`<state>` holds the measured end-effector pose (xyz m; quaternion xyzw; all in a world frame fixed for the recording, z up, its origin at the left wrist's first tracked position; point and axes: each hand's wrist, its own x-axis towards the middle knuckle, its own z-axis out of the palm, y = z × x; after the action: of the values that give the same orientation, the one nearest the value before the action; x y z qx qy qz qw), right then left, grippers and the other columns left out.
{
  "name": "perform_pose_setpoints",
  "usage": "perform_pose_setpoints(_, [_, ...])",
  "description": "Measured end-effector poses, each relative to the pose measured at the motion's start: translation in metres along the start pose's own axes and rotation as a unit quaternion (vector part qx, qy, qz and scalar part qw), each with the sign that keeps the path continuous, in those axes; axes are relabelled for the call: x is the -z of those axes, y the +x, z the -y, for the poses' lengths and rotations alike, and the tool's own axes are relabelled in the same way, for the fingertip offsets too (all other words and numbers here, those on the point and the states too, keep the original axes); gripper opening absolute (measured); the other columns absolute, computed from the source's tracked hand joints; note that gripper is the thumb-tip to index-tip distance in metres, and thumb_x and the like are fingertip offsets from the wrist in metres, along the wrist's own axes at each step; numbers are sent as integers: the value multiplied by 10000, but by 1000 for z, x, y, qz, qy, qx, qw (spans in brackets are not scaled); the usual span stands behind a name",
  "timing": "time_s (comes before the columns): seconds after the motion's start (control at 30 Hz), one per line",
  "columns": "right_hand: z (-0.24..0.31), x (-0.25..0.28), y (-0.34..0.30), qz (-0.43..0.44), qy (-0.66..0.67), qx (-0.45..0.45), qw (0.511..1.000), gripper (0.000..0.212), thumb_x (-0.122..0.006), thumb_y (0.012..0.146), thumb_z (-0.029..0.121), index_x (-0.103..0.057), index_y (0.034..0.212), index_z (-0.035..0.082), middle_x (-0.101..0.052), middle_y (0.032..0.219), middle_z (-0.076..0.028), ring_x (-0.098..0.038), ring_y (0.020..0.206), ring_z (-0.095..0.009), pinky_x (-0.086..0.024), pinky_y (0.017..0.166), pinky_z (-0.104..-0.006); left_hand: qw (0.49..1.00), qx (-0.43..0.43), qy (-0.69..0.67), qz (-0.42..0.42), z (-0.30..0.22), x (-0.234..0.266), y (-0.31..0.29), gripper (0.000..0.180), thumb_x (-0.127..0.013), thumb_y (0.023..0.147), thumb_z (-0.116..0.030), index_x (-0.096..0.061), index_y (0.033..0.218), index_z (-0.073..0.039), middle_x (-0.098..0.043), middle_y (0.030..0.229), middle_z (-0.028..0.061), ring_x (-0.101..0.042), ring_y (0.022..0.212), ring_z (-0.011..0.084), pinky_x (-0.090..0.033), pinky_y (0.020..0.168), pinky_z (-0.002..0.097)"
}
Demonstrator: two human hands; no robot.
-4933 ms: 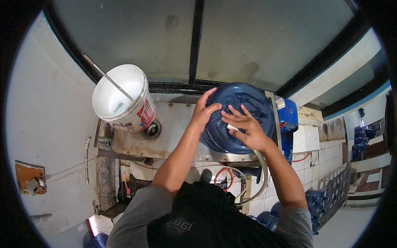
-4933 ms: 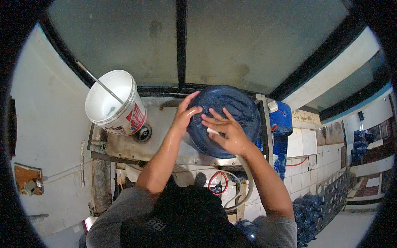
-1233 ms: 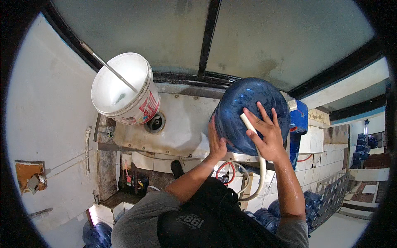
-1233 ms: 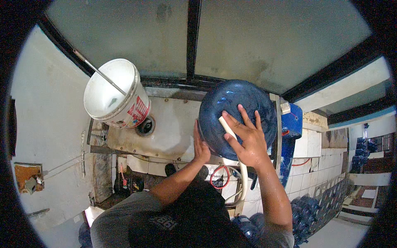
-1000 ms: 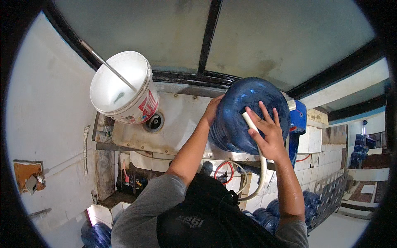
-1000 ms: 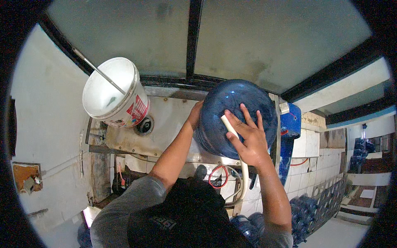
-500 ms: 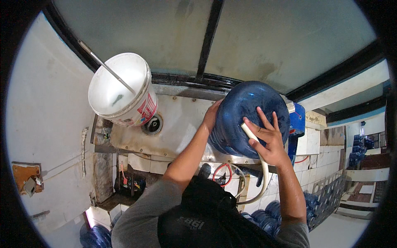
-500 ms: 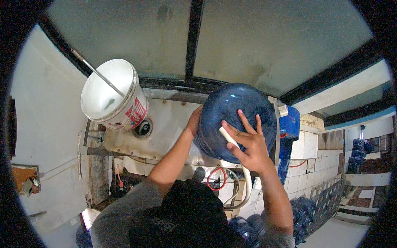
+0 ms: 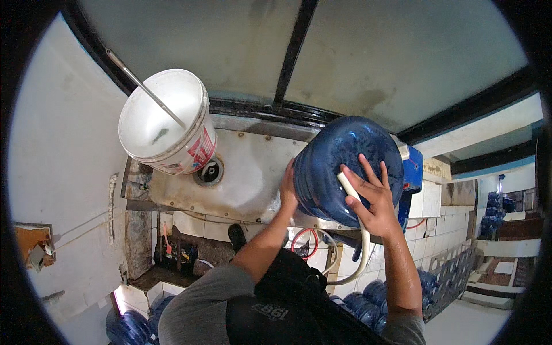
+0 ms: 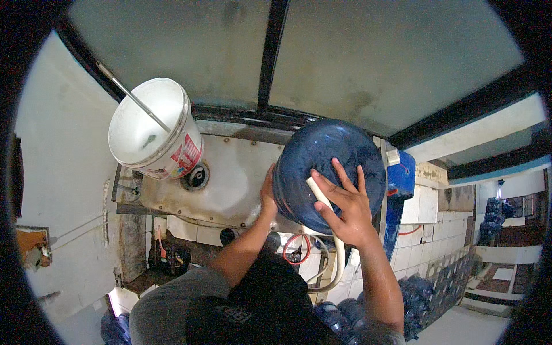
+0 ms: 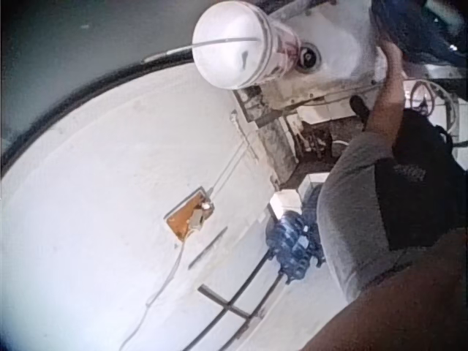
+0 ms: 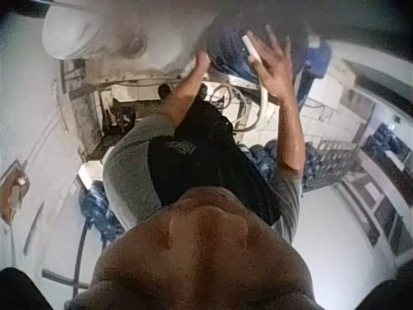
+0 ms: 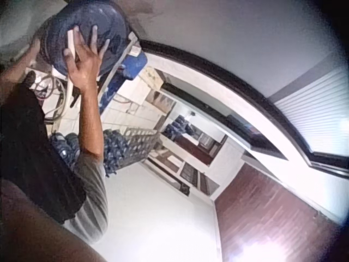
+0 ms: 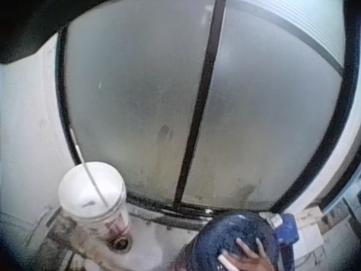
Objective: The person rinses a water jug with a hose, places it on a rotating washing station, wipes the exterior of the jug with a sponge, and سپس carries it to a storage area before retrieving another jug.
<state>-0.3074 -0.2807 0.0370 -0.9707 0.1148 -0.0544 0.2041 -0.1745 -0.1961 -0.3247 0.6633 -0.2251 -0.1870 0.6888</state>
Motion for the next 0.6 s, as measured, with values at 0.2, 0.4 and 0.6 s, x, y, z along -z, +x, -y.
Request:
perform_pose_setpoints(0.2, [-7,1,-5,-8,-3,-15,1000,509,-628,977,362,-616,1457,192,-632,1457,-43,-353,1538,-314,-36,1255,-608,870,226,-393,195,-69,6,77,507,-524,1077,-350,-591,1407,28,-657,1362,127,-601,1255,203,-422,1133,337])
perform_pose_setpoints(0.4, [-6,5,1,0,10,5,1000,512,-643,959,363,-632,1438,181,-645,1440,-40,-381,1523,-321,-58,1256,-612,935,107,-328,-86,11,-21,-34,679,-479,1079,-459,-385,1564,7,-535,1505,158,-544,1346,260,-390,1173,381])
perform_pose_setpoints(0.6, [-8,5,6,7,14,11,1000,522,-653,948,365,-633,1437,182,-652,1431,-38,-385,1520,-323,-57,1260,-607,879,219,-414,92,8,10,42,717,-530,1050,-471,-399,1536,39,-552,1489,173,-584,1295,262,-403,1154,368])
